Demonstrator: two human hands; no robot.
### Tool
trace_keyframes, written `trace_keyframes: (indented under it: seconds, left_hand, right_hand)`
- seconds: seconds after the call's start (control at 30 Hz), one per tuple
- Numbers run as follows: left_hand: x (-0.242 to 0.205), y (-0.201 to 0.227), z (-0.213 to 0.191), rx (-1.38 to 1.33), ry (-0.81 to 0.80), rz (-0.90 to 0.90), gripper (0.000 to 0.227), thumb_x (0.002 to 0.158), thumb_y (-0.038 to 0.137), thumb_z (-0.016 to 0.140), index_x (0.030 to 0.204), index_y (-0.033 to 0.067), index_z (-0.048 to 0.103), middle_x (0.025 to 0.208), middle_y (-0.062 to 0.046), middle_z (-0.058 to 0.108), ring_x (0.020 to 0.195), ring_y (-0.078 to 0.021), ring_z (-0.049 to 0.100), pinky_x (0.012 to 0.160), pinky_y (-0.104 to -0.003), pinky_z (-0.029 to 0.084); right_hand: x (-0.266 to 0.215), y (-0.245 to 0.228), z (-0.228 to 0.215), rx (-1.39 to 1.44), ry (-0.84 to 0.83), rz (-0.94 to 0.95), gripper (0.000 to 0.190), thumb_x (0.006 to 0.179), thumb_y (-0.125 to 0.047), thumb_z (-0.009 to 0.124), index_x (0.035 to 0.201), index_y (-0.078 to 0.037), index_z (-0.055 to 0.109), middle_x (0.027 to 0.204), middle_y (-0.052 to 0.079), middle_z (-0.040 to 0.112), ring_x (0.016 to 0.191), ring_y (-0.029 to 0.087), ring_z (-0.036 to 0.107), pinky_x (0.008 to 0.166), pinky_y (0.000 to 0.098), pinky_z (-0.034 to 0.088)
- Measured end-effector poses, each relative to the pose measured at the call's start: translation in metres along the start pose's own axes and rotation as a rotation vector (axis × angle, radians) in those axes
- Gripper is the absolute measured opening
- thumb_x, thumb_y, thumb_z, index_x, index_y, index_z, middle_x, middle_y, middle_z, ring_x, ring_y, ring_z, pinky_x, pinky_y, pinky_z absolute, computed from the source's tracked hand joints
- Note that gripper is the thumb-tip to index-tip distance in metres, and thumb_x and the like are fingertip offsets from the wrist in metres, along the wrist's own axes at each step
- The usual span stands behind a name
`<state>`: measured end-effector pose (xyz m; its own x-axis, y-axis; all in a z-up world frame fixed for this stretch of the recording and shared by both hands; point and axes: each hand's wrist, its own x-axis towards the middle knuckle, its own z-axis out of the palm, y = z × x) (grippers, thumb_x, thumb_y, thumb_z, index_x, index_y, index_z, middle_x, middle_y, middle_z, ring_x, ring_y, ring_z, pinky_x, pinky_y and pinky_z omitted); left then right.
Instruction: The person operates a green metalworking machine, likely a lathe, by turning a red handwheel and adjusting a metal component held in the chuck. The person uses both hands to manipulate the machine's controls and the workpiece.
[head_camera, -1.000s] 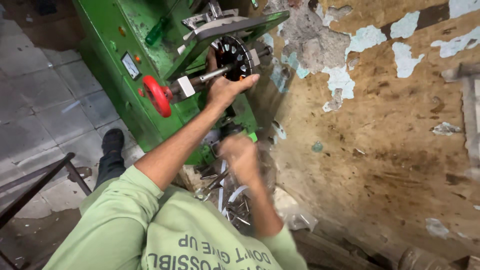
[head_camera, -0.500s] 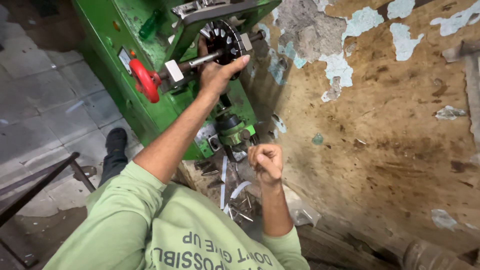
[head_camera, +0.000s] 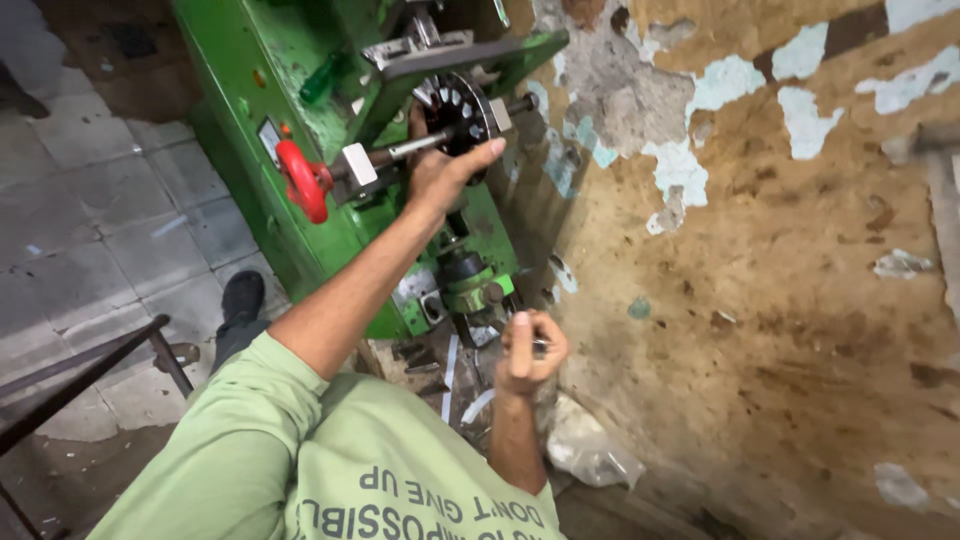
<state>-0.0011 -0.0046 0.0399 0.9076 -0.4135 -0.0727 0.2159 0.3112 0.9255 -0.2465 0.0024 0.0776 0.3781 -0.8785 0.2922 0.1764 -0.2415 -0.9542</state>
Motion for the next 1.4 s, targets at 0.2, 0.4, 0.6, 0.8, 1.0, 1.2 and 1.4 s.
trace_keyframes:
  seconds: [0.2, 0.4, 0.6, 0.8, 1.0, 1.2, 1.4]
  left_hand:
    - [0.016, -0.009, -0.002, -0.018, -0.035, 0.003, 0.139, 0.070, 0.050, 0.093, 0.160, -0.0021, 0.000, 0.158, -0.021, 0.036, 0.146, -0.0316, 0.040, 0.120, -0.038, 0.033]
    - [-0.001, -0.014, -0.022, 0.092, -0.184, -0.154, 0.136, 0.070, 0.058, 0.092, 0.163, -0.0060, 0.016, 0.164, -0.030, 0.033, 0.153, -0.0403, 0.032, 0.126, -0.043, 0.026]
    - [-0.051, 0.003, -0.122, 0.398, -0.766, -0.219, 0.134, 0.059, 0.064, 0.088, 0.160, 0.0012, 0.026, 0.164, -0.025, 0.030, 0.152, -0.0381, 0.032, 0.122, -0.046, 0.026]
    - [-0.006, -0.015, -0.259, 0.254, -0.927, -0.445, 0.080, 0.076, 0.033, 0.087, 0.144, 0.0036, 0.057, 0.153, -0.019, 0.053, 0.139, -0.0291, 0.053, 0.117, -0.043, 0.042]
    - [0.103, -0.092, -0.338, 0.230, -0.164, -0.494, 0.091, 0.082, 0.006, 0.074, 0.160, 0.0056, 0.026, 0.156, -0.018, 0.046, 0.143, -0.0296, 0.047, 0.115, -0.042, 0.043]
    - [0.158, -0.118, -0.333, 0.112, -0.113, -0.463, 0.092, 0.084, 0.006, 0.064, 0.164, 0.0073, 0.020, 0.166, -0.019, 0.039, 0.153, -0.0321, 0.038, 0.124, -0.040, 0.032]
    - [0.149, -0.116, -0.328, -0.256, -0.038, -0.555, 0.090, 0.083, 0.010, 0.057, 0.163, 0.0083, 0.014, 0.164, -0.018, 0.037, 0.150, -0.0331, 0.041, 0.123, -0.043, 0.031]
  right_hand:
    - [0.093, 0.009, -0.020, 0.212, 0.011, 0.138, 0.035, 0.097, -0.019, 0.065, 0.067, -0.007, 0.050, 0.053, 0.003, 0.047, 0.036, 0.011, 0.039, 0.033, 0.0286, 0.028]
    - [0.081, -0.022, -0.010, -0.358, 0.312, -0.065, 0.015, 0.093, -0.009, 0.073, 0.093, 0.001, 0.062, 0.078, 0.006, 0.061, 0.067, 0.015, 0.056, 0.060, 0.0290, 0.045]
    - [0.078, -0.014, 0.063, -0.469, 0.094, -0.435, 0.020, 0.103, -0.012, 0.062, 0.115, 0.003, 0.066, 0.123, 0.013, 0.067, 0.119, 0.022, 0.062, 0.109, 0.0377, 0.049]
    - [0.107, 0.092, 0.140, 0.620, -0.115, 0.762, 0.043, 0.094, -0.037, 0.059, 0.125, -0.008, 0.067, 0.126, 0.012, 0.070, 0.115, 0.031, 0.064, 0.100, 0.0494, 0.049]
    - [0.097, 0.147, 0.143, 1.001, 0.130, 0.862, 0.049, 0.097, -0.044, 0.056, 0.130, -0.009, 0.064, 0.133, 0.011, 0.066, 0.121, 0.033, 0.063, 0.109, 0.0554, 0.047]
    - [0.096, 0.180, 0.140, 0.855, 0.053, 0.708, 0.055, 0.094, -0.050, 0.052, 0.123, -0.006, 0.066, 0.124, 0.015, 0.069, 0.113, 0.035, 0.065, 0.103, 0.0556, 0.048]
    - [0.088, 0.173, 0.154, 1.034, 0.311, 0.671, 0.054, 0.101, -0.043, 0.049, 0.131, -0.001, 0.063, 0.131, 0.018, 0.067, 0.121, 0.034, 0.063, 0.112, 0.0495, 0.048]
